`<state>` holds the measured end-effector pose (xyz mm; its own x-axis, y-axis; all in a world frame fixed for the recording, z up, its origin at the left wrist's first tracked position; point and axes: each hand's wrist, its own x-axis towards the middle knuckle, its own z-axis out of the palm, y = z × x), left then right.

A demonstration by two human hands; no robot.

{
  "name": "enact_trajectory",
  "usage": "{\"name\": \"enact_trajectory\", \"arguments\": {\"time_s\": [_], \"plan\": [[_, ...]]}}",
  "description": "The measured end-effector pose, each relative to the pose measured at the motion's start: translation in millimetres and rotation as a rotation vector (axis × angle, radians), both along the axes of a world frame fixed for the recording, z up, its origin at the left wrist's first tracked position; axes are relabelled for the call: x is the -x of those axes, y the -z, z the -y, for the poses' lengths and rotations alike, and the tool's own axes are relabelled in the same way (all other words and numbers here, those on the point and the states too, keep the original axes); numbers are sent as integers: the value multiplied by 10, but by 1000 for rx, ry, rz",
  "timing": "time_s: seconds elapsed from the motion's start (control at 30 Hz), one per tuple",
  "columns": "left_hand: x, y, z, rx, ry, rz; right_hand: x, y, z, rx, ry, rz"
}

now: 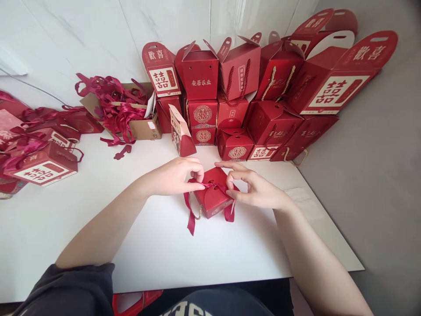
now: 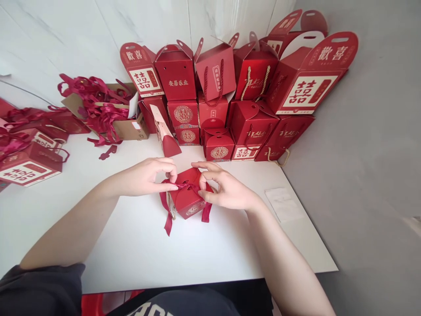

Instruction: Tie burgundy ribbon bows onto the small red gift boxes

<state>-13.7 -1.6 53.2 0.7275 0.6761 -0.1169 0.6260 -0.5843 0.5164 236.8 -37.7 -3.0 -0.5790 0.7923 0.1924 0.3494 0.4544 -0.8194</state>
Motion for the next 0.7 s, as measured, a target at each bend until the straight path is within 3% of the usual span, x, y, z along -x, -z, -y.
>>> {"name": "enact_trajectory", "arguments": {"time_s": [0.17, 0.33, 0.4, 0.57, 0.7], "plan": [[19, -110, 82, 18, -96, 19, -13, -47, 30, 37, 123, -170], [106, -94, 31, 255, -246, -90, -44, -74, 36, -59, 284, 5], [144, -57, -17, 301, -269, -138, -100, -83, 27, -2, 339, 69], [162, -45, -63, 406, -197, -184, -255, -123, 45, 402, 129, 237], [99, -69, -22, 471, -153, -168, -215, -76, 49, 402, 104, 271]]}}
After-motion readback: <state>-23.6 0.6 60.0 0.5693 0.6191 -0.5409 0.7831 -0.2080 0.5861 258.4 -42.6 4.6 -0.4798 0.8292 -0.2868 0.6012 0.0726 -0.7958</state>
